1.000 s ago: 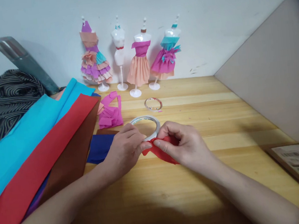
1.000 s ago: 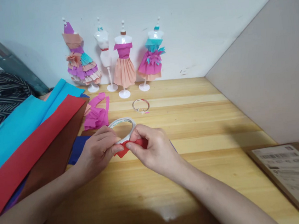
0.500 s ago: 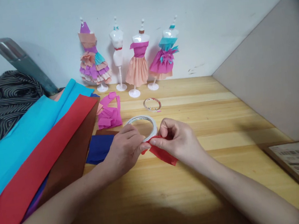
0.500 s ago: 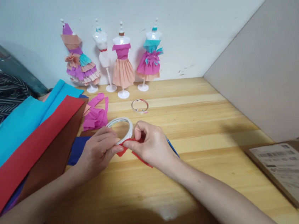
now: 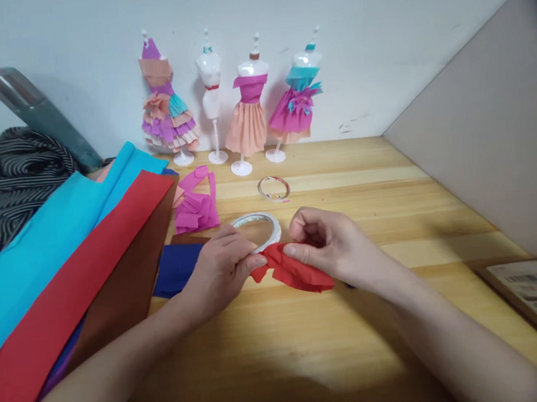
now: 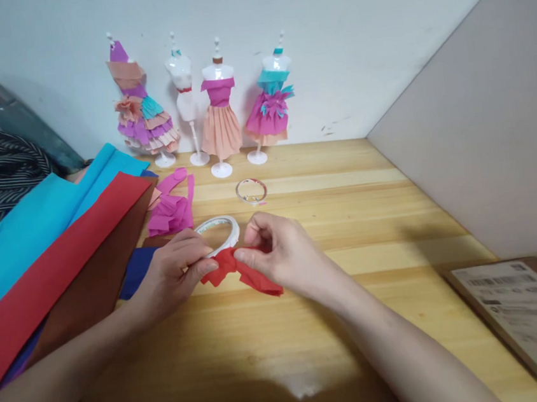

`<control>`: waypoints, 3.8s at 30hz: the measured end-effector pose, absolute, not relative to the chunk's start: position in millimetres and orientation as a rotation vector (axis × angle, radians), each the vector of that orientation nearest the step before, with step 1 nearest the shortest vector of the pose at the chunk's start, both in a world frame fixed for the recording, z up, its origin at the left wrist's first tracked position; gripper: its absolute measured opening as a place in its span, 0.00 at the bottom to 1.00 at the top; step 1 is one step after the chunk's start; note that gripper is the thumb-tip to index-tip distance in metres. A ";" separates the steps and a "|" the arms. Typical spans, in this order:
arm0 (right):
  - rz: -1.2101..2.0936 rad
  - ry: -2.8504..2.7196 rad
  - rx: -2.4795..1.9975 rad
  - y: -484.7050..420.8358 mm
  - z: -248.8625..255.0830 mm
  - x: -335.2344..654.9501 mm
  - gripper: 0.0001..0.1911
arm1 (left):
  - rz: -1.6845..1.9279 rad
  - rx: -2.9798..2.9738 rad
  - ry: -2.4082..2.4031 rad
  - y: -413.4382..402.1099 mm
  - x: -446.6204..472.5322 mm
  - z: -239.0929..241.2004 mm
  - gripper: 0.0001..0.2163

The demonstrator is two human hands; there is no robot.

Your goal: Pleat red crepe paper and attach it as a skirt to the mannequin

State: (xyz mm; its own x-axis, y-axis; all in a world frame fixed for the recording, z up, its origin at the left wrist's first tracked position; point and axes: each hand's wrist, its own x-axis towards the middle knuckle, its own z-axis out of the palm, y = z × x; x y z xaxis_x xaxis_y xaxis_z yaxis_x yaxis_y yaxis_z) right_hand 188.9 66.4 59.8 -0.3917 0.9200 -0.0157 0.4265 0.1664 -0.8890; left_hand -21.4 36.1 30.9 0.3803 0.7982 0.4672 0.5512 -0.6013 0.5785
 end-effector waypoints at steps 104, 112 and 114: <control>1.363 -2.058 -1.212 78.3 74.9 205.6 0.13 | 0.919 1.909 0.879 49.3 -26.0 25.3 0.21; 1.438 -1.998 -1.185 63.4 72.9 195.0 0.10 | 1.000 2.155 0.873 47.5 -26.0 24.5 0.21; 1.528 -1.978 -1.162 59.6 72.7 193.5 0.10 | 1.021 2.200 0.862 47.0 -25.5 24.6 0.20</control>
State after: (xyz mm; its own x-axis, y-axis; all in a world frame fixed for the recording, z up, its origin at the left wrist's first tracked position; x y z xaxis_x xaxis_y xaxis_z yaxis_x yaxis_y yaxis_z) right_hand 193.5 59.6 72.7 -0.5844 0.7911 -0.1807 0.3746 0.0655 -0.9248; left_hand -25.5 47.0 24.6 0.5033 0.7410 0.4446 0.3145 -0.6363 0.7044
